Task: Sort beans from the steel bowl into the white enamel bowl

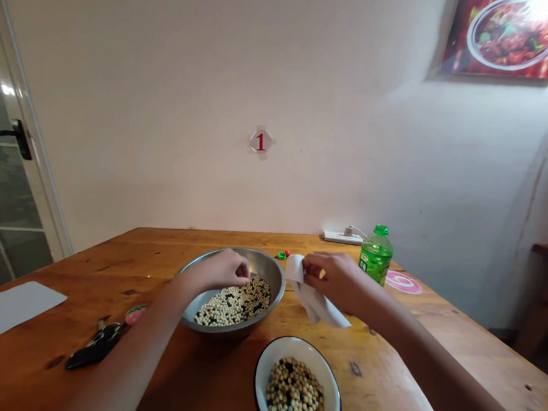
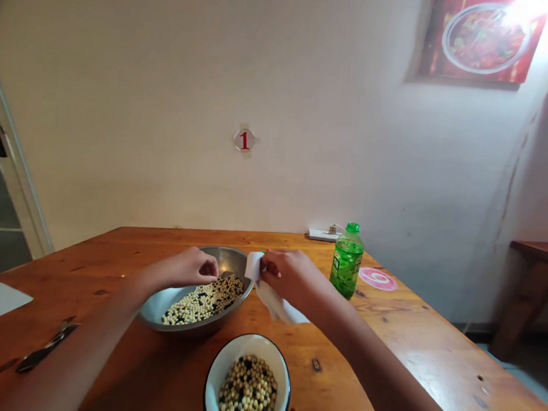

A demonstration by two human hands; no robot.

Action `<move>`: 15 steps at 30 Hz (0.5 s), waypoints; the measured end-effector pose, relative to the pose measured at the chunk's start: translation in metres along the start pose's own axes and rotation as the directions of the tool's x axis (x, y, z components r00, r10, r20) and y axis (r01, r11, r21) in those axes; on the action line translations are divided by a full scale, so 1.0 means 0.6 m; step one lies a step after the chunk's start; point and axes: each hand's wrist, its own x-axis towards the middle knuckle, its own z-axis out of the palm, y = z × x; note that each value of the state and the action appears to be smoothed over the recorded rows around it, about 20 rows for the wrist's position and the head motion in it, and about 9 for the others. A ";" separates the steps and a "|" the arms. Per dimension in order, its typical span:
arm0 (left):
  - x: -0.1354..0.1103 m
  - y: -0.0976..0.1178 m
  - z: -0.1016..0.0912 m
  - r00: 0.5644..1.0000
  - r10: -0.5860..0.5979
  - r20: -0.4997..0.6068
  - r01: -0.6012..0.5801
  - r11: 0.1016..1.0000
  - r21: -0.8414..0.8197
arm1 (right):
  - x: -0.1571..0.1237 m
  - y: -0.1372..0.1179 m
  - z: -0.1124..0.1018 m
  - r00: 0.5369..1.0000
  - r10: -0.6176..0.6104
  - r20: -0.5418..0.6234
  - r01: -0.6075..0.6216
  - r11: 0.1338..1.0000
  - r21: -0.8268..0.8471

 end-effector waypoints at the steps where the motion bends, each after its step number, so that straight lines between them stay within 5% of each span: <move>1: -0.006 0.001 -0.010 0.999 0.015 -0.030 -0.017 0.998 -0.062 | 0.002 0.003 -0.001 0.999 0.011 -0.035 -0.009 0.999 0.045; 4: -0.026 0.018 -0.034 0.989 0.069 -0.133 -0.112 0.931 -0.348 | 0.004 0.006 -0.002 0.999 0.028 -0.040 -0.012 0.936 0.353; 8: -0.057 0.063 -0.046 0.939 0.129 -0.318 -0.286 0.808 -0.515 | -0.003 -0.012 0.000 0.995 0.045 -0.089 0.036 0.675 0.737; 12: -0.079 0.099 -0.044 0.801 0.250 -0.544 -0.516 0.749 -0.415 | -0.010 -0.029 0.005 0.988 0.093 -0.125 0.071 0.448 0.891; 15: -0.083 0.109 -0.038 0.706 0.258 -0.659 -0.579 0.747 -0.328 | -0.007 -0.024 0.009 0.988 0.126 -0.086 0.043 0.312 0.949</move>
